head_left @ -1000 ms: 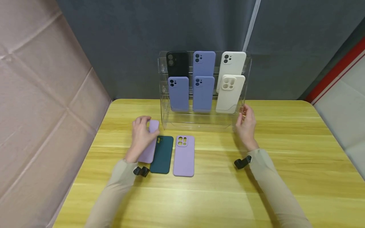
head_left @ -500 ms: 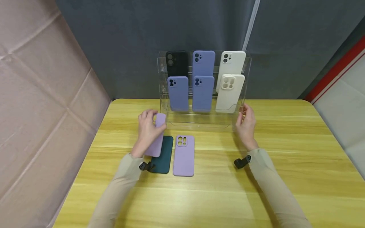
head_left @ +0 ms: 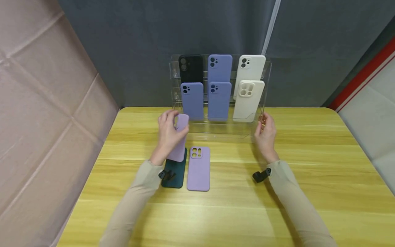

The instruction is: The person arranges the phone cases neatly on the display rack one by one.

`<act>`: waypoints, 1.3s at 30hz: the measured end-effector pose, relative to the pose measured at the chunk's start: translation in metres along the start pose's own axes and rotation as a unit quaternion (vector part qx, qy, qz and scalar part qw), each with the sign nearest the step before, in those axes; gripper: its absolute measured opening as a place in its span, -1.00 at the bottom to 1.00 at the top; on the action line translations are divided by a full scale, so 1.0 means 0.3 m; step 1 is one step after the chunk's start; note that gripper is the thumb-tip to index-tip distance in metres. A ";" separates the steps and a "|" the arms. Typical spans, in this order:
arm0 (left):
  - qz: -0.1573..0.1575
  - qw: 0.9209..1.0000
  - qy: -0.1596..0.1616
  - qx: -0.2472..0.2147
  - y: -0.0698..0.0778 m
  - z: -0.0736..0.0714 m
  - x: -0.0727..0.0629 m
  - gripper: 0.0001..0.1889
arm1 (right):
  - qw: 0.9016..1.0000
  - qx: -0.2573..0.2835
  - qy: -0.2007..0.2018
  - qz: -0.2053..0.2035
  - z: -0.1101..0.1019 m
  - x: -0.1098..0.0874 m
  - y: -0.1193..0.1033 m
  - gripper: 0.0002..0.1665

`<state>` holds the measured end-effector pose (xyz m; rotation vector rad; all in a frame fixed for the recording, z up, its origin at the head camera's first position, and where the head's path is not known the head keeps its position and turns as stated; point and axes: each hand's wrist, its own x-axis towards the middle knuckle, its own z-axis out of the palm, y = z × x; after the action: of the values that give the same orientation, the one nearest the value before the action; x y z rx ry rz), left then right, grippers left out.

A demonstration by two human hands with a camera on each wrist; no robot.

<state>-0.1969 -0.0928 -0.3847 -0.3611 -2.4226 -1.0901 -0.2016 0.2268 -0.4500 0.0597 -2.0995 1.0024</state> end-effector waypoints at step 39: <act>0.125 0.964 0.234 -0.009 0.040 0.238 0.108 -0.48 | 1.000 -0.003 -0.001 -0.009 0.000 -0.003 0.004 -0.68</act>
<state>-0.2412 -0.0292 -0.4023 -0.3560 -1.8948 -0.9585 -0.2013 0.2275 -0.4512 0.0773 -2.1009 0.9848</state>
